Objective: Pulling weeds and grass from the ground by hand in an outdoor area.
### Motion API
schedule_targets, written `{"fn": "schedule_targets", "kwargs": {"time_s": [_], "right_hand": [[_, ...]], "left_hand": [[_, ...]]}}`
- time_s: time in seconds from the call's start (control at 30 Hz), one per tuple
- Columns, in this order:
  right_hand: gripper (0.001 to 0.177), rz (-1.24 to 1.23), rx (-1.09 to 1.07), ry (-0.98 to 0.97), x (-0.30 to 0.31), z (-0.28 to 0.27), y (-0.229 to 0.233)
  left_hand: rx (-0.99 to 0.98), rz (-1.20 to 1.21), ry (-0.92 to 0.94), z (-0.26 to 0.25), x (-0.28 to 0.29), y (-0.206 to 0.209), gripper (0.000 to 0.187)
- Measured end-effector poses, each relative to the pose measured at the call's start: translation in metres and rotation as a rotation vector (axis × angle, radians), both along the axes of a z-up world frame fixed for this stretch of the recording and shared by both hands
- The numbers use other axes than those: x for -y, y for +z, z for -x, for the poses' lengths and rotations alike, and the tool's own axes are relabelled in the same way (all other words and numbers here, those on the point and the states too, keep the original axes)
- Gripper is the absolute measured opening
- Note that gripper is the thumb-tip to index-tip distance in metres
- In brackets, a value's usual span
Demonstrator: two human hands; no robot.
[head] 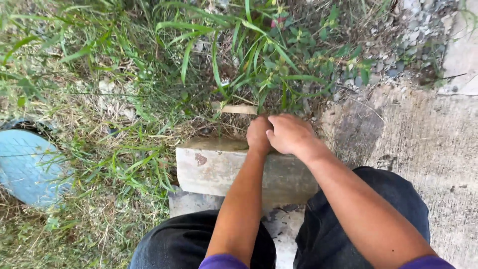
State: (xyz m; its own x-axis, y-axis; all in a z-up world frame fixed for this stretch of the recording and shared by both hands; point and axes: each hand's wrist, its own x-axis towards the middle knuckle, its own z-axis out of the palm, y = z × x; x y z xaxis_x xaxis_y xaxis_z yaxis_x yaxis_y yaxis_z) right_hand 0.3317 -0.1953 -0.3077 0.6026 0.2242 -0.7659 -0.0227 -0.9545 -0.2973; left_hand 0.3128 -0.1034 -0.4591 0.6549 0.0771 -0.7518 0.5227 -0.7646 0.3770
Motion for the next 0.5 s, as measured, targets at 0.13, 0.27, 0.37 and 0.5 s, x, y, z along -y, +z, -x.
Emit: {"fn": "schedule_targets", "kwargs": {"time_s": [0.13, 0.27, 0.37, 0.5], "right_hand": [[0.057, -0.003, 0.005, -0.094, 0.016, -0.005, -0.022], [0.051, -0.171, 0.054, -0.211, 0.014, -0.013, -0.042], [0.040, -0.312, 0.139, -0.337, 0.007, -0.018, 0.013], [0.029, -0.456, 0.476, -0.297, 0.021, -0.029, -0.027]], "left_hand": [[0.144, 0.129, 0.257, -0.002, 0.001, -0.009, 0.021], [0.188, 0.319, 0.518, -0.013, -0.016, 0.000, 0.020], [0.121, 0.549, 0.727, -0.021, -0.019, 0.073, 0.031], [0.234, 0.519, 0.405, -0.034, -0.031, 0.096, 0.025]]}}
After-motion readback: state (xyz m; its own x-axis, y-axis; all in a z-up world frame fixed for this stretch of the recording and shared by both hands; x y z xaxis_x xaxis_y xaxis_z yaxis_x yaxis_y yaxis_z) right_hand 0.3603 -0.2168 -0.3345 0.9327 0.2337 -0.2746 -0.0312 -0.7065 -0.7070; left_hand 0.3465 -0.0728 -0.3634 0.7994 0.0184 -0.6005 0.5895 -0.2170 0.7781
